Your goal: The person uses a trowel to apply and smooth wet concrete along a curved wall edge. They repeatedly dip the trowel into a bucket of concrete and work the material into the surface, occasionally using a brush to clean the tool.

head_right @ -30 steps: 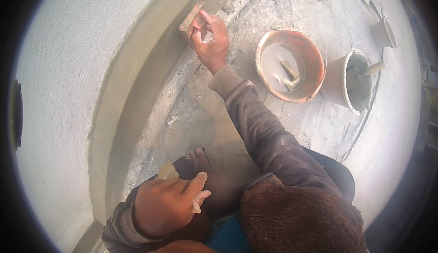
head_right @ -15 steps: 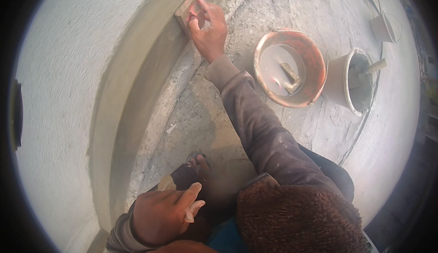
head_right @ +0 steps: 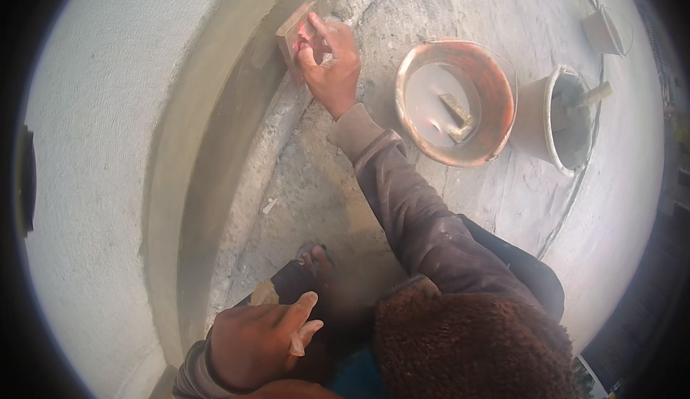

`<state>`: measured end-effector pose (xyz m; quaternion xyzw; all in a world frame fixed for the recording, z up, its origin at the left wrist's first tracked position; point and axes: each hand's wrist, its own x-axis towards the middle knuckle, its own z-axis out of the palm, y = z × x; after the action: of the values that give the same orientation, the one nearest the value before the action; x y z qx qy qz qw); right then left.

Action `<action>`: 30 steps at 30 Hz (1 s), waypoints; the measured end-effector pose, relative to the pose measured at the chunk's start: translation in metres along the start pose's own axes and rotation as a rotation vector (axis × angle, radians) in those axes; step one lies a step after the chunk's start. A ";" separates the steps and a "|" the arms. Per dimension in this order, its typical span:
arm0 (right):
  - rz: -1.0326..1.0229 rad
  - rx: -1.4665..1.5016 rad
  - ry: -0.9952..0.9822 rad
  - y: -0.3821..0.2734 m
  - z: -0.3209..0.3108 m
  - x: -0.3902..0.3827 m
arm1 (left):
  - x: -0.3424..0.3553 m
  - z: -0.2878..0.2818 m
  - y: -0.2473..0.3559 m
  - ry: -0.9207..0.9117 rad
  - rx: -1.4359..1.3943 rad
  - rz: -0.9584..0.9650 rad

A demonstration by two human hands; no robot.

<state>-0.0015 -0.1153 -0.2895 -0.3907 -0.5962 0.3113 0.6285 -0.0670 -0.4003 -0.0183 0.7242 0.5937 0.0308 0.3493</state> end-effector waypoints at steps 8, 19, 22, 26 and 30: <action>-0.115 -0.031 -0.062 0.014 0.008 0.049 | 0.001 -0.001 -0.001 0.024 0.027 0.030; -0.118 -0.118 0.037 0.013 -0.001 0.019 | 0.003 -0.003 0.003 0.042 0.013 0.010; -0.160 0.001 0.094 0.018 0.003 0.061 | 0.002 -0.001 0.000 0.078 0.016 0.021; -0.168 -0.019 0.085 0.026 0.012 0.075 | 0.002 -0.002 -0.001 0.079 0.028 0.013; -0.183 -0.119 0.079 0.033 0.011 0.063 | -0.001 -0.001 -0.001 0.073 0.025 0.004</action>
<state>-0.0040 -0.0434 -0.2859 -0.3832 -0.6215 0.2011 0.6530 -0.0684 -0.4004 -0.0175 0.7283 0.6049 0.0505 0.3181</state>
